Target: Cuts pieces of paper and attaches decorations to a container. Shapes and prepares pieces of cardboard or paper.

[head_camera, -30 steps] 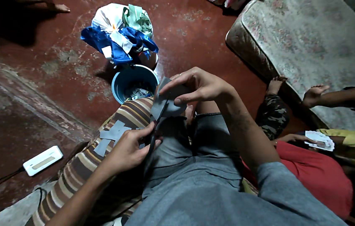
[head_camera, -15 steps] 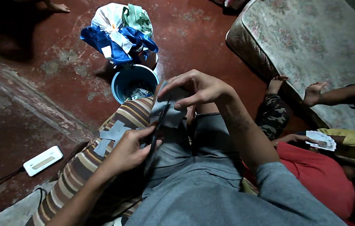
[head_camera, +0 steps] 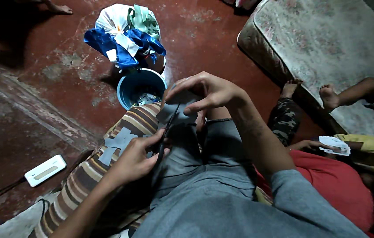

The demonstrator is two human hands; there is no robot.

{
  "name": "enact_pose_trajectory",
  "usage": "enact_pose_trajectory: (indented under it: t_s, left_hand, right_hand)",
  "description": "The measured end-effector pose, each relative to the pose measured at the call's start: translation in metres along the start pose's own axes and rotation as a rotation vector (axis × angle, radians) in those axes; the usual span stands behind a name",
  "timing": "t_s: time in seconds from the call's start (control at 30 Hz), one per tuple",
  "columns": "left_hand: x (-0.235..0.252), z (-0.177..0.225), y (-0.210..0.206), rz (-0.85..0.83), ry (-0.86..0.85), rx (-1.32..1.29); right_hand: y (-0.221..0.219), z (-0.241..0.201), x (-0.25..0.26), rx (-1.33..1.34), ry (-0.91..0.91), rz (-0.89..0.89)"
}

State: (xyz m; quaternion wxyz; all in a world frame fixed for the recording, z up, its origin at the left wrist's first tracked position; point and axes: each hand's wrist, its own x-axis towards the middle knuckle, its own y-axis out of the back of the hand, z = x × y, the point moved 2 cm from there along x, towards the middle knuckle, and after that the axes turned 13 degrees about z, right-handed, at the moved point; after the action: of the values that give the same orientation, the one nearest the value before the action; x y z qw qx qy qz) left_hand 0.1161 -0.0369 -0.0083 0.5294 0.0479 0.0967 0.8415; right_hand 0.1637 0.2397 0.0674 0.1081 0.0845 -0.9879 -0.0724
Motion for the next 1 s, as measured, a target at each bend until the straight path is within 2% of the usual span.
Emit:
enact_pose_trajectory:
  t_s: [1.0]
  left_hand:
    - [0.0028,0.0038,-0.0039,0.007,-0.03,-0.056]
  right_hand:
    - [-0.0095,-0.0004,0.0045,0.049,-0.036,-0.073]
